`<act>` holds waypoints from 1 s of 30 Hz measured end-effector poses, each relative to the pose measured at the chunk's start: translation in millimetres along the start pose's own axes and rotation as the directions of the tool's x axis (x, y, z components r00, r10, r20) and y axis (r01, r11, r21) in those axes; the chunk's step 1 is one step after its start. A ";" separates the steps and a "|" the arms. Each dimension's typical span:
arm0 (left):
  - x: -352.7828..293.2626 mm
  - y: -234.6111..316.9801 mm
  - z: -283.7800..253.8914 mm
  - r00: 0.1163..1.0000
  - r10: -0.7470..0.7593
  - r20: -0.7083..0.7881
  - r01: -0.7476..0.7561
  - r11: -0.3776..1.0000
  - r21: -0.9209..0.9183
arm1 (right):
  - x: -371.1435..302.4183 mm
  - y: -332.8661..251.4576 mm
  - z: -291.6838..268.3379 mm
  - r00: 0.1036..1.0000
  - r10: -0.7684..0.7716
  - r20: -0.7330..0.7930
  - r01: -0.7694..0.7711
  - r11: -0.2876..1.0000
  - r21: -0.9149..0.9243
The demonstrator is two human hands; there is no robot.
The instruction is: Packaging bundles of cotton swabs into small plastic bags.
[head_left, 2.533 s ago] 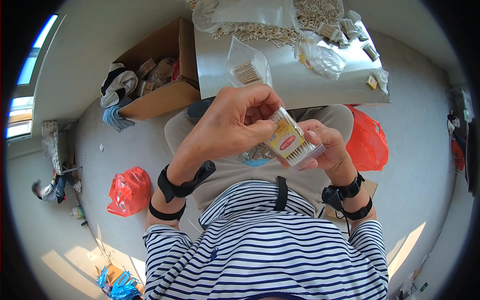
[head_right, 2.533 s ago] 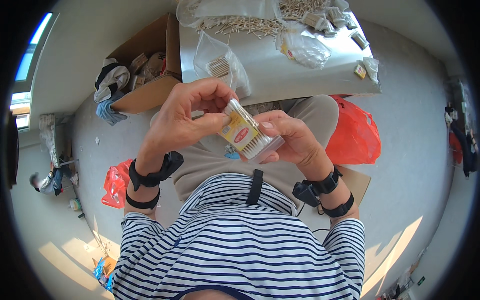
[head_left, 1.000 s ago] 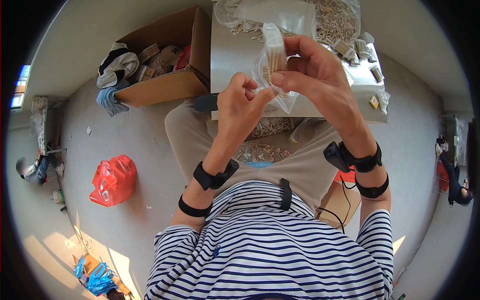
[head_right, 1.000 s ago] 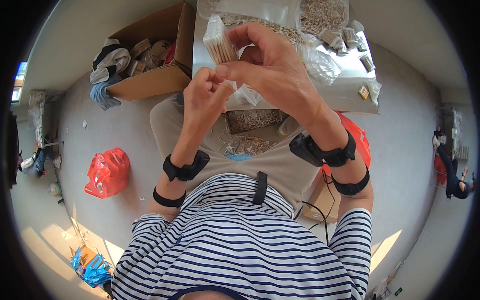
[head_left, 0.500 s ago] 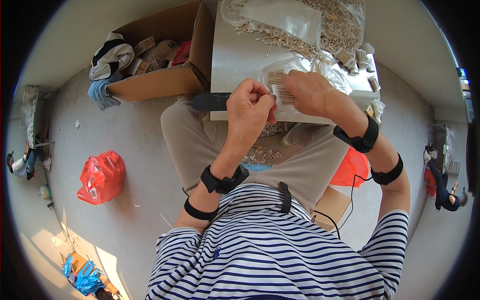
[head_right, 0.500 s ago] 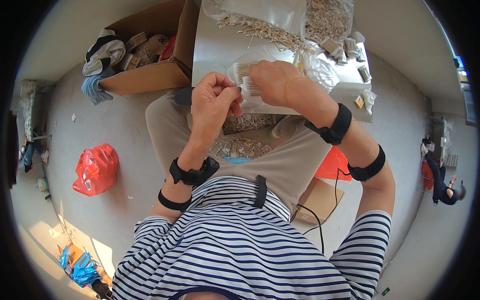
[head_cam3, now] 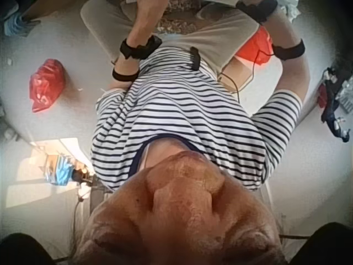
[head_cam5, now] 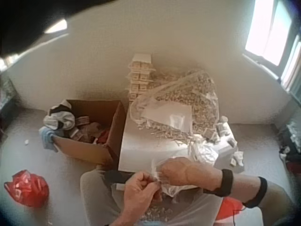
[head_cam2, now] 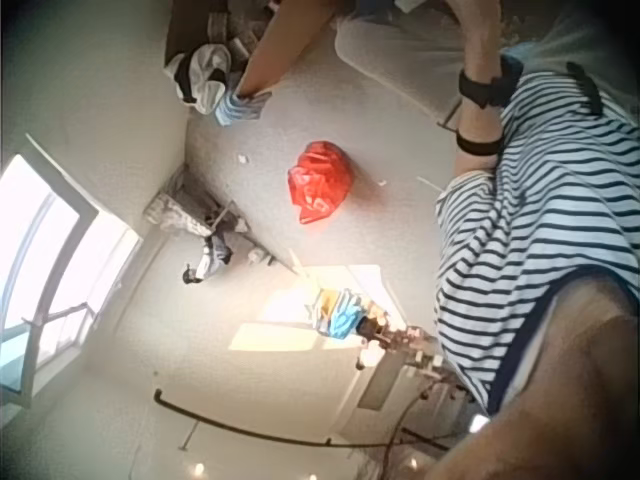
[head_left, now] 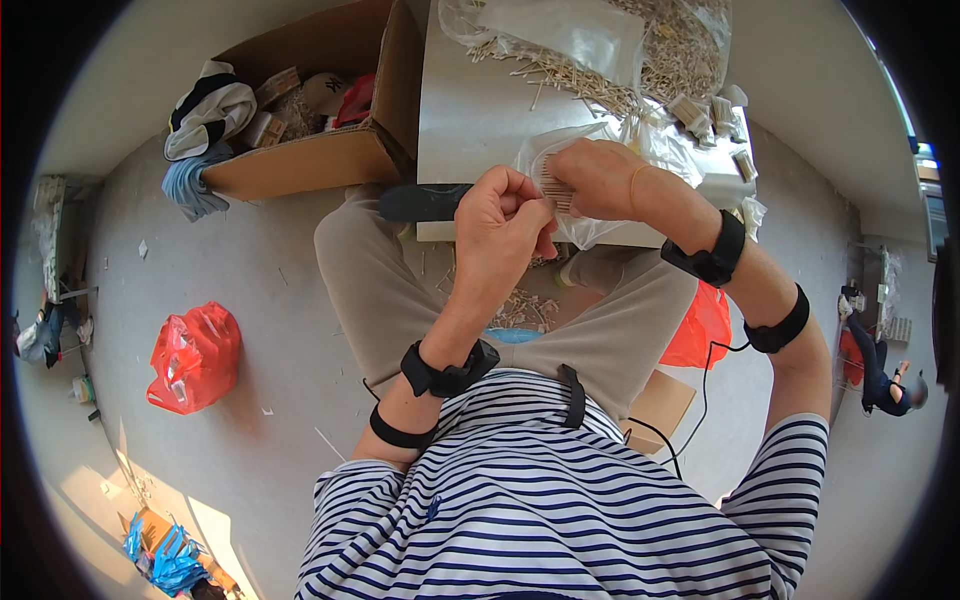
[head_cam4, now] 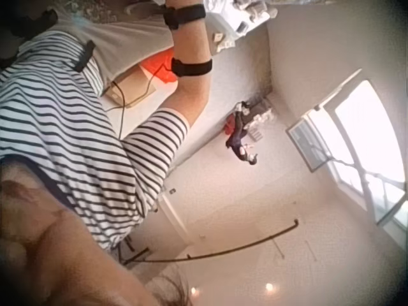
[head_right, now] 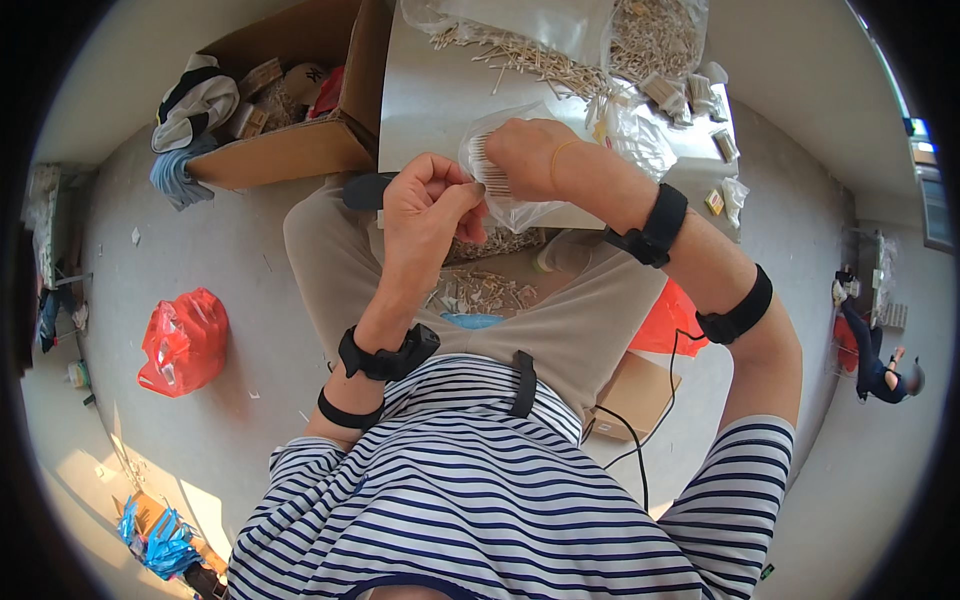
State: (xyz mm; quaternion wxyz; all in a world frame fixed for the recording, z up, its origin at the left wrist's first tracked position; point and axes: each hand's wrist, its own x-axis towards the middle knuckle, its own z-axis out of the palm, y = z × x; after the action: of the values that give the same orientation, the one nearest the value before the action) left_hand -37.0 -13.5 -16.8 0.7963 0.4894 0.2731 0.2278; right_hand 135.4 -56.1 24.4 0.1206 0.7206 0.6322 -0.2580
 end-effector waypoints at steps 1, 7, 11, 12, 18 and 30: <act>-1.1 0.0 0.9 1.000 -0.003 -0.002 0.003 1.000 -0.001 | 0.4 -3.5 1.4 1.000 0.003 -0.030 -0.005 0.998 -0.070; -12.6 -13.3 12.7 1.000 0.006 -0.011 -0.002 0.963 0.269 | 7.2 -0.7 14.6 0.999 0.035 -0.039 -0.039 0.993 -0.108; -14.6 -18.0 16.9 0.996 -0.088 -0.014 0.089 0.982 0.165 | 9.1 -4.8 11.8 0.998 0.061 -0.009 -0.061 0.993 -0.097; -14.5 -19.1 15.7 0.993 -0.118 0.006 0.117 0.990 0.078 | 9.8 -5.7 10.5 0.998 0.059 -0.007 -0.059 0.993 -0.098; -8.8 -7.2 15.6 0.995 -0.066 0.068 0.080 0.973 -0.216 | 12.1 -2.5 12.8 0.999 -0.009 0.039 0.013 0.995 -0.094; -2.4 2.6 5.0 0.977 -0.071 0.203 0.090 0.992 -0.088 | 5.0 13.1 32.4 0.992 -0.058 -0.111 0.066 0.995 0.073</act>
State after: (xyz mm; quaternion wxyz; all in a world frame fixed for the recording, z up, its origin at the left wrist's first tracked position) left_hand -35.7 -17.2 -12.1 0.8509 0.4591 0.2003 0.1582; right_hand 141.4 -70.3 -7.4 0.0503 0.7176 0.6495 -0.2463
